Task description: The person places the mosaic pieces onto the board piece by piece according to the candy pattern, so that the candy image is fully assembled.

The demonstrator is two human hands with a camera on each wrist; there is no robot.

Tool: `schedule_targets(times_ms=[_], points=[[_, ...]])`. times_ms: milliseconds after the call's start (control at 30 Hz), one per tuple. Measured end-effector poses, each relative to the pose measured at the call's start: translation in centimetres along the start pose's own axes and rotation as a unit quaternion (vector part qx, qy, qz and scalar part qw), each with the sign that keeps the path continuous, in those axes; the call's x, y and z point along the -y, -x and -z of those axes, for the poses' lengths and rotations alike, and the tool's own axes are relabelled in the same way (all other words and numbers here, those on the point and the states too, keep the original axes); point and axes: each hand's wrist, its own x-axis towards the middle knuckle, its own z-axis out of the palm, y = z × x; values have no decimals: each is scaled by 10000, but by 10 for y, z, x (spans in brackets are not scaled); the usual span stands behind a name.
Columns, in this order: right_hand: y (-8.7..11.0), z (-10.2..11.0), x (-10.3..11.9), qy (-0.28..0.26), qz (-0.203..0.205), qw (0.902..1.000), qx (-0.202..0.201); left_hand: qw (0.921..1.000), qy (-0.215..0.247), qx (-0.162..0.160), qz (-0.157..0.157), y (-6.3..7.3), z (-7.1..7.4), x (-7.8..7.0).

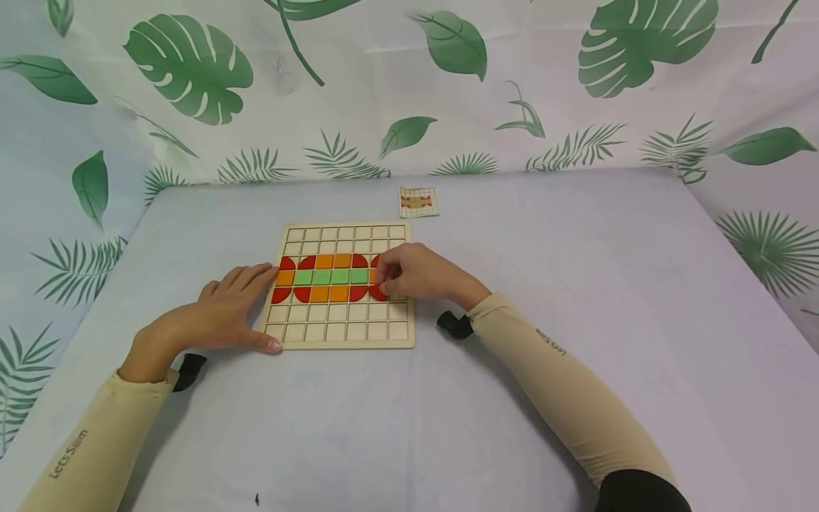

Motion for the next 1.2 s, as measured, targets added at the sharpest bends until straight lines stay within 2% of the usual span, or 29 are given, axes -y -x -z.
schedule_targets(times_ms=[667, 1200], points=[[0, -6, 6, 470, 129, 9984, -299, 10000, 53, -20, -18, 1, 2, -2], [-3, -7, 4, 576, -173, 9975, -372, 9999, 123, -6, 28, 1, 1, -2]])
